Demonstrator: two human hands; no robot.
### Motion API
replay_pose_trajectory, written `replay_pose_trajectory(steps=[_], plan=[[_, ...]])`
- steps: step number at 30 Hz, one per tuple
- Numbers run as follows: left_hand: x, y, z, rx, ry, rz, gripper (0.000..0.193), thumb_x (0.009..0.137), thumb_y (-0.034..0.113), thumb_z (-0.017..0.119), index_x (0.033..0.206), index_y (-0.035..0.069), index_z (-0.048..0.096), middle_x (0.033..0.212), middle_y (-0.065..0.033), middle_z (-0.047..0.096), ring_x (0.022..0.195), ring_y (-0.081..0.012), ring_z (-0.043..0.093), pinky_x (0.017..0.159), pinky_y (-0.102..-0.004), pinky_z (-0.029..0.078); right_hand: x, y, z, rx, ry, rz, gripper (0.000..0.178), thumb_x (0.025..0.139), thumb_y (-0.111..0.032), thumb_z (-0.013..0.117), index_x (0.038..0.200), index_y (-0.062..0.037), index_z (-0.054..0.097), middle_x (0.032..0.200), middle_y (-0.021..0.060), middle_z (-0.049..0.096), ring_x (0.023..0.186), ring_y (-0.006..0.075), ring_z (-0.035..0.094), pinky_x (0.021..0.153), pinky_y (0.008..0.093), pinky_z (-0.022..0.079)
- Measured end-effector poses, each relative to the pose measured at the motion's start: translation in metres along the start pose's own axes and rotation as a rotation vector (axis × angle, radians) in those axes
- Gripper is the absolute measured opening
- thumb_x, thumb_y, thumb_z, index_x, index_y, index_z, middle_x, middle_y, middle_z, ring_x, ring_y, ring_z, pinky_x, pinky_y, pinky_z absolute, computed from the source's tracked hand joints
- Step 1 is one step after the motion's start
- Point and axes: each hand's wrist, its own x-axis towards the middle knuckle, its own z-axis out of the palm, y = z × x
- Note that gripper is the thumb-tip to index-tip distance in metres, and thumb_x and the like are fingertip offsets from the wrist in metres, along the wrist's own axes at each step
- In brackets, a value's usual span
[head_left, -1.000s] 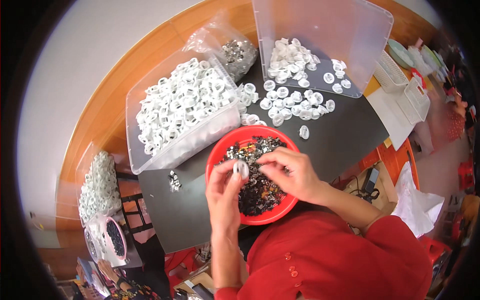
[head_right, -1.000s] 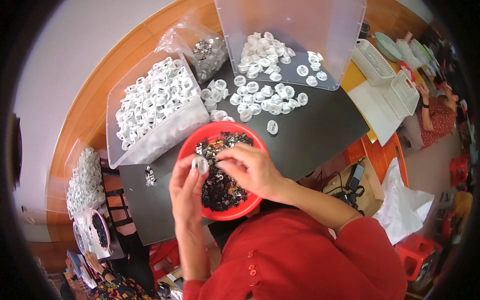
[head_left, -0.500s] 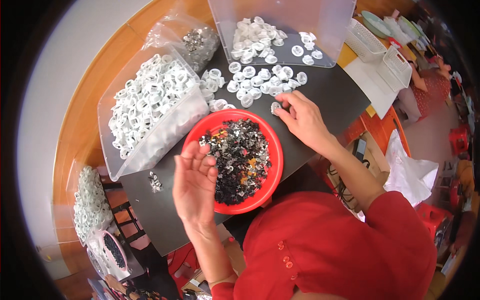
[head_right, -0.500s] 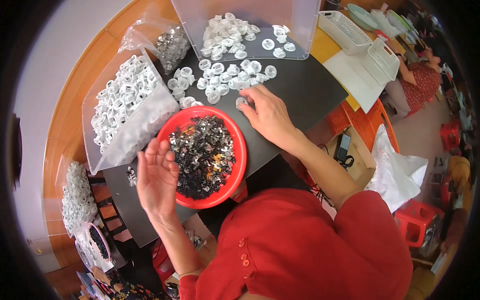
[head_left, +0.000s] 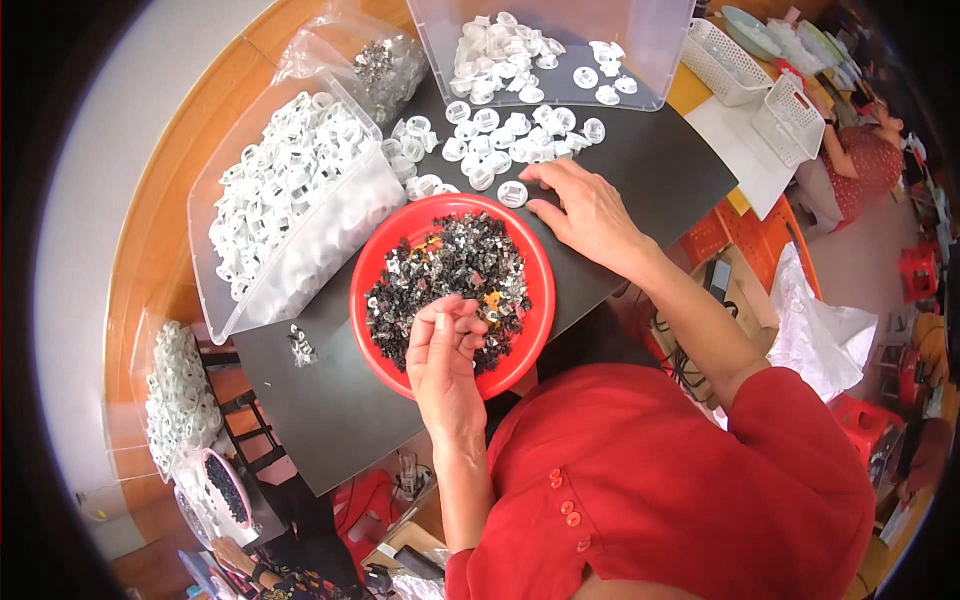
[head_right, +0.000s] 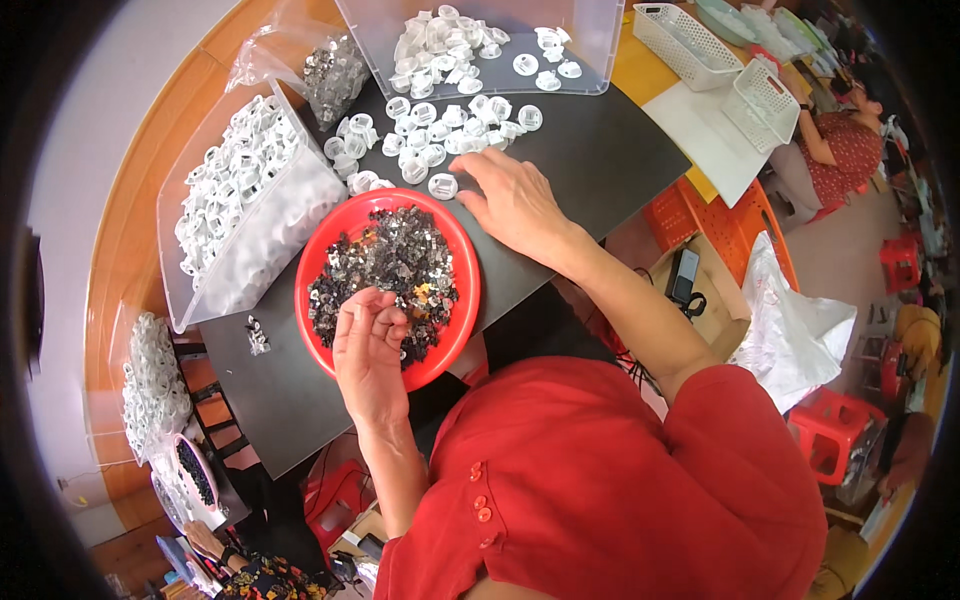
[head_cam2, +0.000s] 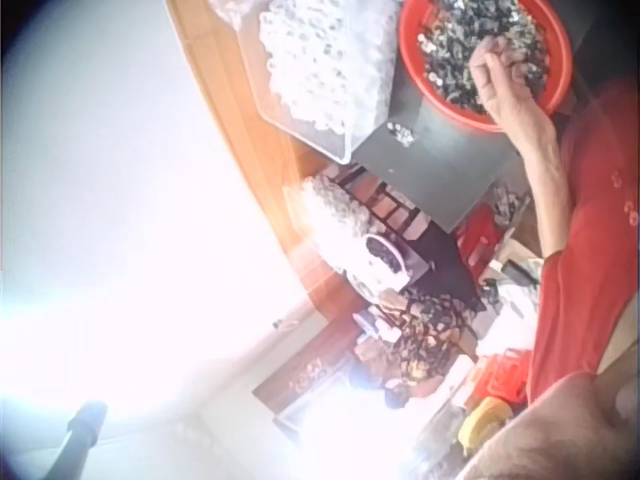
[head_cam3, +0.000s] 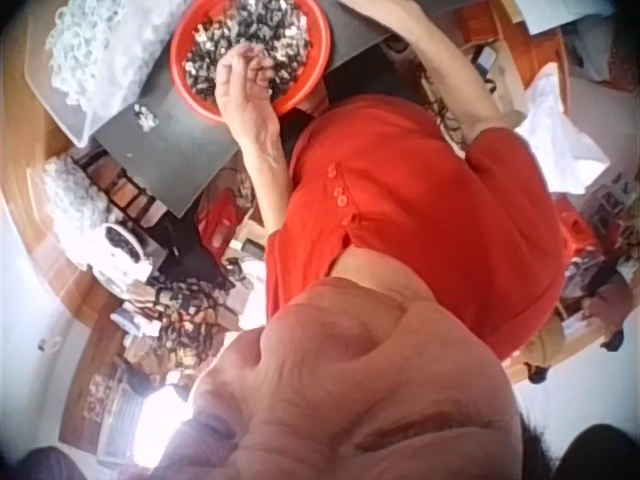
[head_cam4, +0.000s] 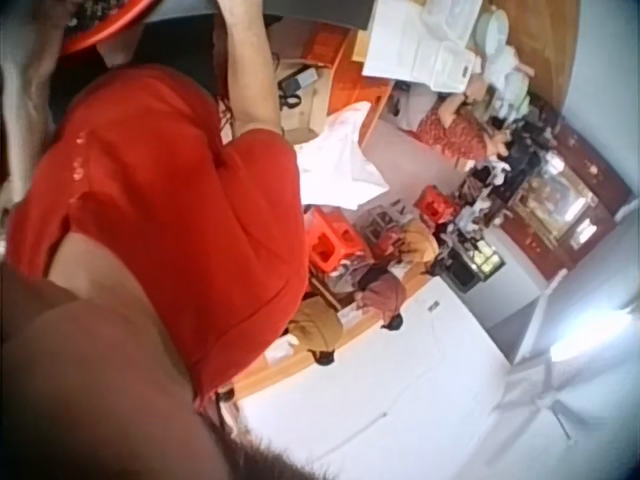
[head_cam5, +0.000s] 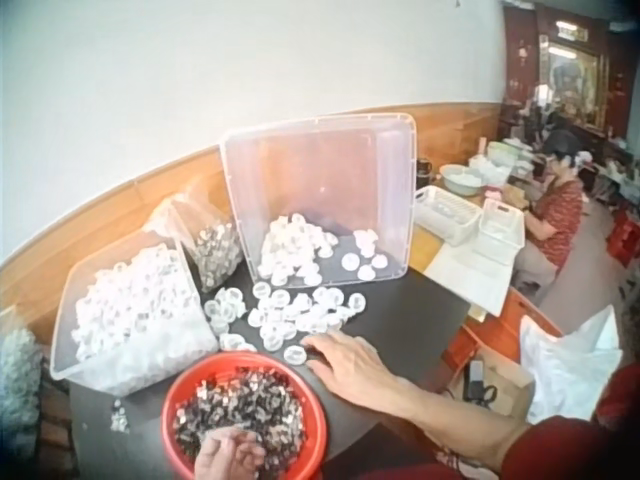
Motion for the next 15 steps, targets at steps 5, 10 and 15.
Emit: replay_pose_trajectory(steps=[5,10,15], plan=[[-0.011,-0.004,0.005,0.022,-0.006,-0.018,0.019,0.097,0.018,0.053,0.107,0.003,0.058,0.098,-0.0077,0.064,0.081,-0.0131,0.058,0.074,-0.0239,0.045,0.005,0.005,0.005,-0.037,-0.067,0.012,0.019,0.084,-0.014,0.066,0.1,-0.0057,0.061,0.091,0.0098,0.063,0.081,0.0291,0.064,0.07,0.0398,0.05],[-0.022,-0.007,0.003,0.047,0.021,0.008,0.018,0.097,0.017,0.053,0.107,0.002,0.058,0.099,-0.0083,0.064,0.081,-0.0129,0.058,0.074,-0.024,0.045,0.012,-0.005,0.003,0.168,-0.03,0.084,0.015,0.084,-0.017,0.065,0.093,-0.0056,0.064,0.084,0.0116,0.064,0.074,0.0307,0.064,0.066,0.042,0.049],[-0.031,-0.009,0.009,0.08,0.007,0.043,0.018,0.097,0.017,0.052,0.106,0.003,0.058,0.099,-0.0081,0.063,0.081,-0.0125,0.058,0.073,-0.024,0.046,0.018,0.008,0.014,0.205,-0.04,0.04,0.018,0.084,-0.016,0.065,0.098,-0.0037,0.064,0.085,0.0093,0.066,0.067,0.0221,0.061,0.063,0.0345,0.049]])
